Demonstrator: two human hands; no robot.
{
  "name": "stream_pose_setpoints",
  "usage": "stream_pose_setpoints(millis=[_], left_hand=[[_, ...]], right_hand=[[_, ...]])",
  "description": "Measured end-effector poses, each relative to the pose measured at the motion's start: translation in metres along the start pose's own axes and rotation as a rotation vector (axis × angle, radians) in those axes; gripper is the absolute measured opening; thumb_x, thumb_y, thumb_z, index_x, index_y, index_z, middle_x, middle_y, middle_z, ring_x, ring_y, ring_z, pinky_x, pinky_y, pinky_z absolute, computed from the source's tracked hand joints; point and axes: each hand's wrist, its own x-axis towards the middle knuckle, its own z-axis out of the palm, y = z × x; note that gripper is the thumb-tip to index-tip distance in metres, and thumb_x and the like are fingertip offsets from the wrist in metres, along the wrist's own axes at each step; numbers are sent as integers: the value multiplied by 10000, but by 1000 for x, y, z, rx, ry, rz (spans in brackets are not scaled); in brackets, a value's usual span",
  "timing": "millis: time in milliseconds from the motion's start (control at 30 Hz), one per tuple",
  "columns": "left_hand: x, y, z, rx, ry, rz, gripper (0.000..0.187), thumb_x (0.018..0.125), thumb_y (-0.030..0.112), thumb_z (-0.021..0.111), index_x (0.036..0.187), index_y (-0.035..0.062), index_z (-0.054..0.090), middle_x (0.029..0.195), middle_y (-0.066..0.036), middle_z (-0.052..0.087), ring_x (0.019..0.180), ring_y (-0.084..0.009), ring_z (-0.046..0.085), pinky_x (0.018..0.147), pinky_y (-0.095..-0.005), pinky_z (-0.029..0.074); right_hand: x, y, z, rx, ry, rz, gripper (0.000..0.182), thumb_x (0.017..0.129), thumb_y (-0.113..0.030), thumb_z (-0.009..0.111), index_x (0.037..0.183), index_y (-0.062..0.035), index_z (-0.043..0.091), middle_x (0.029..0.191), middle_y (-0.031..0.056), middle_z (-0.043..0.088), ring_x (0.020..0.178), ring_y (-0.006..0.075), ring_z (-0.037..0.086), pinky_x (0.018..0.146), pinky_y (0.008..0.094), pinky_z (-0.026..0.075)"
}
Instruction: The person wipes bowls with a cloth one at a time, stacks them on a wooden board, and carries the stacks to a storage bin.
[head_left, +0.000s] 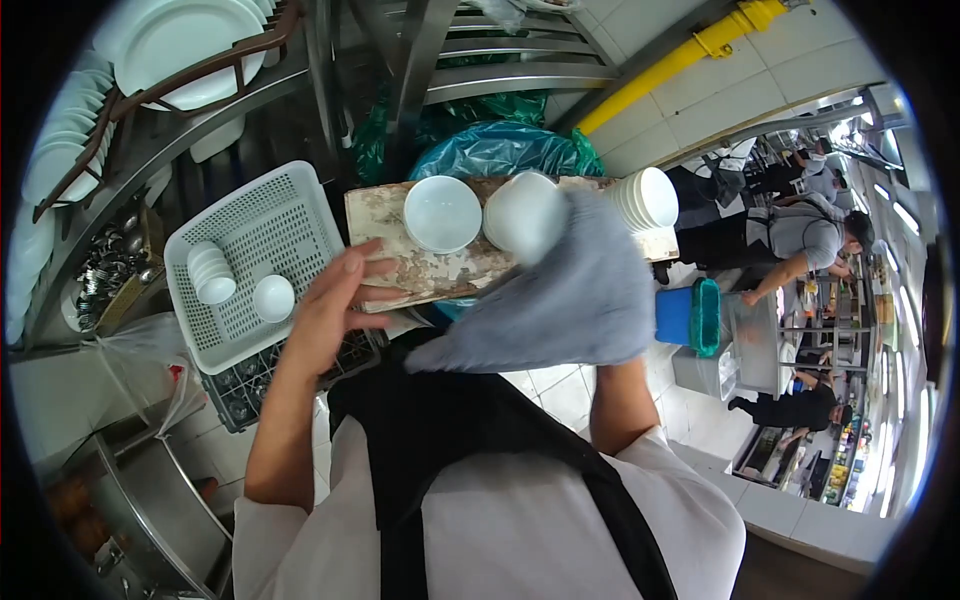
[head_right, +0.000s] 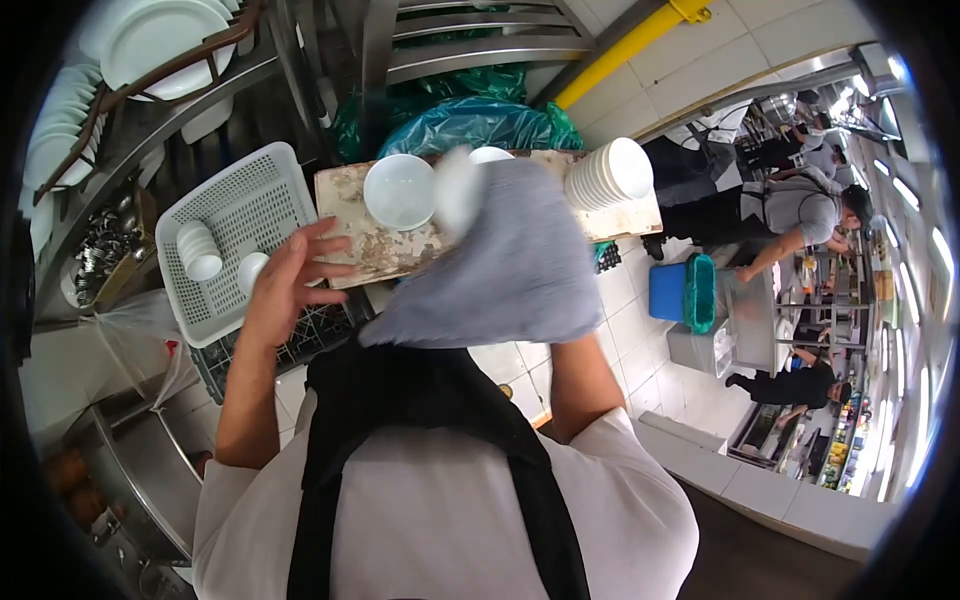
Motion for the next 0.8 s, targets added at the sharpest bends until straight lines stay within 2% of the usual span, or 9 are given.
stream_pose_setpoints(millis=[167, 200, 267, 333, 400, 667, 733, 767, 800], left_hand=[[19, -57, -99, 296, 456, 1, 432, 901, 318, 589, 1219, 29, 546, 1078, -120, 633, 909, -222, 629, 733, -333, 512], [25, -72, -120, 297, 449, -1, 432, 901, 318, 589, 1219, 29, 546, 1078, -120, 633, 909, -222, 629, 733, -333, 512], [32, -106, -158, 949, 632, 35, 405, 850, 293, 646, 1121, -5, 598, 1003, -173, 648, 884, -289, 634, 754, -377, 499], [35, -143, -191, 1107, 654, 93, 401, 805, 288, 670, 1059, -19, 621, 975, -218, 645, 899, -363, 622, 793, -422, 484], [39, -165, -217, 1245, 580, -72, 420, 782, 311, 668, 1047, -12, 631, 1034, -232, 639, 953, -390, 613, 827, -443, 483], [64, -202, -233, 1340, 430, -336, 451, 711, 371, 717, 988, 20, 662, 1027, -209, 656, 991, -352, 625, 868, -438, 492], [74, -221, -239, 1384, 467, -257, 415, 710, 364, 711, 954, 30, 668, 1000, -194, 667, 958, -352, 635, 850, -458, 492], [78, -222, -238, 1412, 522, -334, 369, 738, 316, 672, 989, 45, 664, 1038, -190, 663, 1001, -351, 627, 880, -463, 483], [86, -206, -232, 1396, 449, -602, 365, 774, 285, 619, 1058, 59, 654, 1127, -178, 644, 1087, -339, 601, 927, -457, 466]], right_hand=[[6, 42, 1, -178, 27, -16, 241, 637, -125, 625, 843, -5, 593, 777, 165, 547, 739, 304, 556, 654, 385, 431], [9, 41, 5, -207, 29, -46, 226, 637, -122, 619, 828, -3, 595, 769, 166, 545, 733, 303, 554, 649, 385, 428], [18, 30, 13, -273, 67, -144, 199, 637, -117, 607, 797, 1, 599, 753, 166, 542, 721, 301, 549, 639, 386, 422], [28, 22, 21, -301, 194, -282, 174, 637, -112, 596, 766, 5, 603, 737, 167, 538, 708, 299, 544, 629, 386, 415], [41, 30, 42, -307, 478, -441, 126, 670, -100, 612, 730, 10, 633, 781, 158, 568, 688, 251, 539, 585, 385, 431], [32, 22, -28, 176, 148, -159, 34, 687, 35, 671, 705, 44, 644, 700, 107, 624, 613, 131, 568, 553, 246, 442], [32, 18, -56, 412, 103, -247, 42, 691, 68, 686, 699, 53, 647, 680, 95, 638, 594, 101, 576, 545, 211, 445], [38, 13, -68, 560, 75, -360, 53, 693, 85, 693, 696, 57, 649, 670, 88, 646, 584, 86, 579, 541, 194, 446], [48, 5, -77, 717, 41, -508, 65, 695, 102, 700, 693, 61, 650, 660, 82, 653, 575, 71, 583, 537, 177, 448]])
